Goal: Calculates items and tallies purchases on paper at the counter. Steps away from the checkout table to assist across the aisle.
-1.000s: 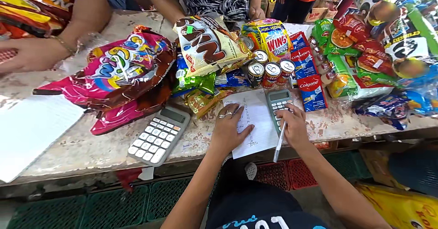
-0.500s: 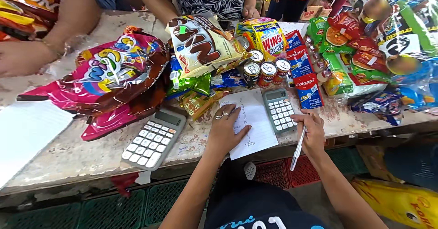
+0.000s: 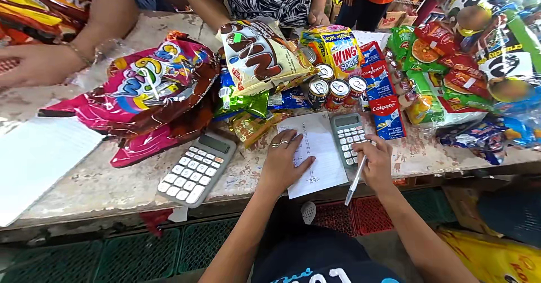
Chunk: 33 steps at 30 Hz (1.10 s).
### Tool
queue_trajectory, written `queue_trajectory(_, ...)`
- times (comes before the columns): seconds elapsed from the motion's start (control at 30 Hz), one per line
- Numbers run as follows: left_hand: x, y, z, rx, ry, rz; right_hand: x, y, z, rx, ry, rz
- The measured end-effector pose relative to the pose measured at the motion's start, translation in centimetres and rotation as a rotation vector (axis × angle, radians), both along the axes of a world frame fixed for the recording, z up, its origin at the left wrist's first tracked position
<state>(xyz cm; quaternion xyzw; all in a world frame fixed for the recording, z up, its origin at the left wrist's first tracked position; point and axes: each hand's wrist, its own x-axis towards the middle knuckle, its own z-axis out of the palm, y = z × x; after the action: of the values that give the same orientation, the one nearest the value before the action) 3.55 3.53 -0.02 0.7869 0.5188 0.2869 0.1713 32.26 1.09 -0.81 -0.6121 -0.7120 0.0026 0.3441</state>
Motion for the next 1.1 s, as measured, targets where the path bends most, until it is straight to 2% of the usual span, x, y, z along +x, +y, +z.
queue_trajectory(0.1, 0.0, 0.0, 0.0, 0.013, -0.004, 0.000, 1.2, -0.5, -0.1, -0.022, 0.008, -0.006)
queue_trajectory(0.2, 0.0, 0.0, 0.3, -0.001, 0.003, -0.002, 2.8, -1.8, 1.1, 0.050, 0.076, -0.044)
queue_trajectory(0.37, 0.0, 0.0, 0.1, 0.023, -0.004, 0.002, 5.1, -3.0, -0.9, 0.000, 0.042, -0.119)
queue_trajectory(0.6, 0.0, -0.1, 0.2, 0.027, -0.004, 0.000, 3.4, -2.3, 1.3, 0.025, 0.122, -0.077)
queue_trajectory(0.9, 0.1, 0.0, 0.0, 0.030, 0.004, 0.000, 2.0, -1.1, 0.2, -0.006, 0.115, -0.020)
queue_trajectory(1.1, 0.0, 0.0, 0.2, 0.019, 0.004, -0.001, 1.5, -1.5, 1.6, 0.036, 0.140, -0.002)
